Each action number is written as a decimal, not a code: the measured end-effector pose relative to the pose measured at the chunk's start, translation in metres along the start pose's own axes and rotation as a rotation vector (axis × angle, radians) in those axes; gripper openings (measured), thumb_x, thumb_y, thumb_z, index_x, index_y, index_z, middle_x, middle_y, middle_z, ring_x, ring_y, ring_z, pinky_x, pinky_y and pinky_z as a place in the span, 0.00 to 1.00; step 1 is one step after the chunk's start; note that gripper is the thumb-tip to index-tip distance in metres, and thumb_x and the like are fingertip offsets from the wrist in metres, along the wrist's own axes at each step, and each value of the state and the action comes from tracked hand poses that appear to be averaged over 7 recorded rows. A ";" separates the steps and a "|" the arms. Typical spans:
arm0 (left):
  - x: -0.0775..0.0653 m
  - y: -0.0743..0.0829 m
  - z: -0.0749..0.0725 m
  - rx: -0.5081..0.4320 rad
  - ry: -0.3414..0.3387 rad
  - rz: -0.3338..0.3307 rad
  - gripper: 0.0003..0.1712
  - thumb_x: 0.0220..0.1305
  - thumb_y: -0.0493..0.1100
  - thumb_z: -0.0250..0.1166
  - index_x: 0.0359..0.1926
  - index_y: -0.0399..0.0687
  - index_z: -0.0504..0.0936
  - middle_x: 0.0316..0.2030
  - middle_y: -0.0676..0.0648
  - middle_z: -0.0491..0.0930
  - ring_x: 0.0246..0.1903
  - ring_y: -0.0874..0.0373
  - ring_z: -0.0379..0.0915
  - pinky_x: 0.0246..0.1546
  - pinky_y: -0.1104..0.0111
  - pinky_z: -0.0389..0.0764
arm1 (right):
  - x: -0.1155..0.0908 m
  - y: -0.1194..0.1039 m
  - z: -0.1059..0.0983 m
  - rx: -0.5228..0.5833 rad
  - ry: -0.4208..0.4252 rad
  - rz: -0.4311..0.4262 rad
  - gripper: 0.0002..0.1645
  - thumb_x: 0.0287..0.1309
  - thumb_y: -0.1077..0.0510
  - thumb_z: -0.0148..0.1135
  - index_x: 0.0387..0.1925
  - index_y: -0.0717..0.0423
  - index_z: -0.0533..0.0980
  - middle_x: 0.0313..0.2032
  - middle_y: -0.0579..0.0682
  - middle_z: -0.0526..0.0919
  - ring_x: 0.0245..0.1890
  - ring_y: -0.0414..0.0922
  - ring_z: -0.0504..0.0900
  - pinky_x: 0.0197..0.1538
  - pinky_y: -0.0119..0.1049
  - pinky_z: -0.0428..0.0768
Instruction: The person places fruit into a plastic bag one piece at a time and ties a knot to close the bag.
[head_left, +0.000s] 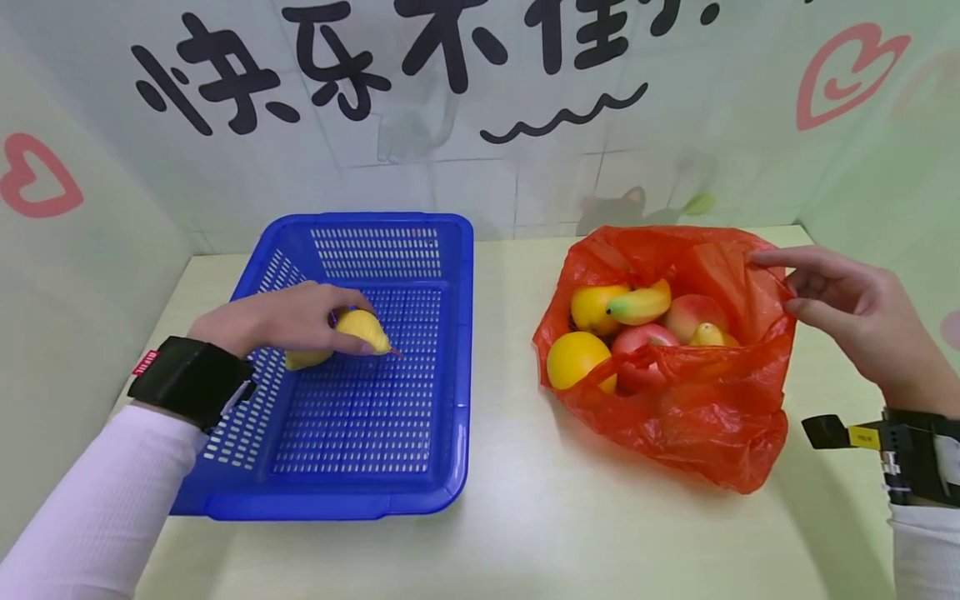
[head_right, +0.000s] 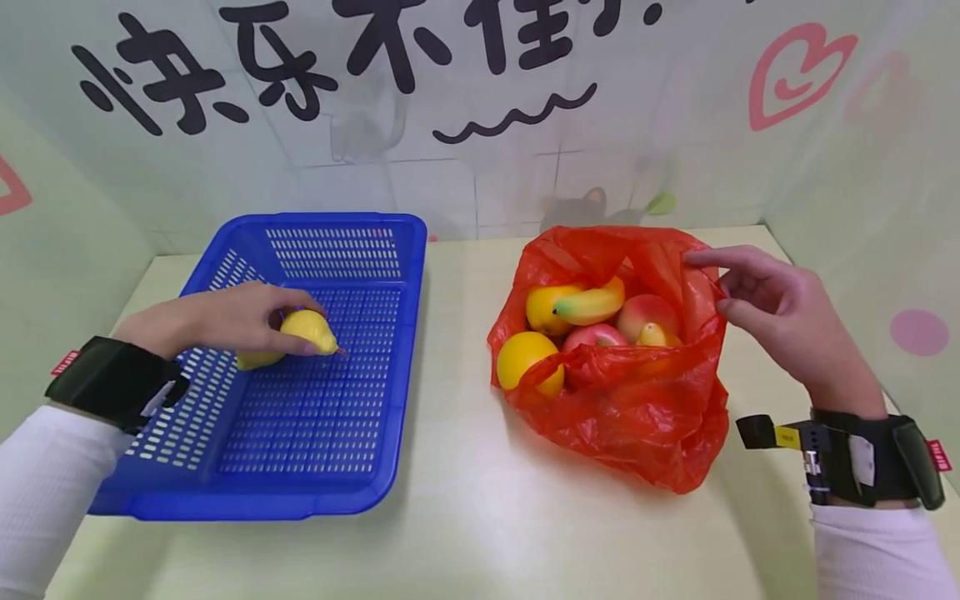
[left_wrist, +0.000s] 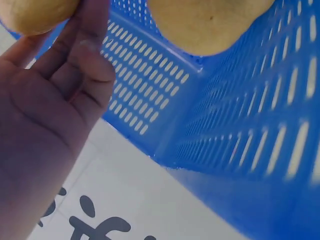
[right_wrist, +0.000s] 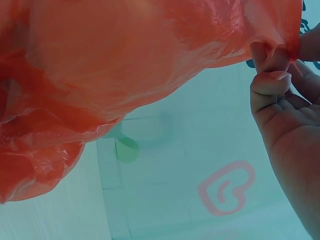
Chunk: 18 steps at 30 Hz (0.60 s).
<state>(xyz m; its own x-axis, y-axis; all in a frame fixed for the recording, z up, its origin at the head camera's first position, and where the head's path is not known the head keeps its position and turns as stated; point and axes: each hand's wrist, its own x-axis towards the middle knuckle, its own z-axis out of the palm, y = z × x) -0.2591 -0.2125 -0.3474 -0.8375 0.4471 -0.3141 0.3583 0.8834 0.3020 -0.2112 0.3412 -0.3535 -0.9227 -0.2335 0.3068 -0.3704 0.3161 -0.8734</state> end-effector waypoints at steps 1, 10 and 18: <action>0.000 0.000 -0.001 -0.002 0.015 0.007 0.31 0.60 0.63 0.65 0.57 0.50 0.78 0.44 0.47 0.82 0.40 0.53 0.75 0.41 0.60 0.78 | 0.000 0.000 0.000 -0.008 0.001 0.003 0.24 0.63 0.76 0.50 0.60 0.66 0.73 0.36 0.48 0.83 0.33 0.39 0.80 0.37 0.22 0.81; -0.001 0.016 -0.013 -0.021 0.136 0.054 0.31 0.61 0.64 0.63 0.58 0.53 0.77 0.42 0.49 0.81 0.37 0.55 0.73 0.37 0.65 0.74 | 0.000 0.000 0.000 -0.003 0.001 0.008 0.24 0.63 0.75 0.50 0.61 0.66 0.73 0.38 0.49 0.82 0.33 0.39 0.79 0.37 0.21 0.81; 0.007 0.040 -0.033 -0.008 0.234 0.122 0.30 0.61 0.63 0.64 0.58 0.53 0.76 0.39 0.49 0.79 0.35 0.55 0.71 0.35 0.65 0.71 | 0.000 -0.002 0.000 -0.008 0.009 0.007 0.24 0.63 0.76 0.49 0.60 0.66 0.73 0.37 0.48 0.83 0.32 0.39 0.79 0.37 0.22 0.81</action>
<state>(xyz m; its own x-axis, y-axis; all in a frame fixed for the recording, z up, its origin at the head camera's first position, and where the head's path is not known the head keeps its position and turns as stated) -0.2640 -0.1783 -0.3075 -0.8610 0.5052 -0.0585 0.4605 0.8232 0.3322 -0.2105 0.3403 -0.3521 -0.9261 -0.2231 0.3043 -0.3650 0.3246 -0.8726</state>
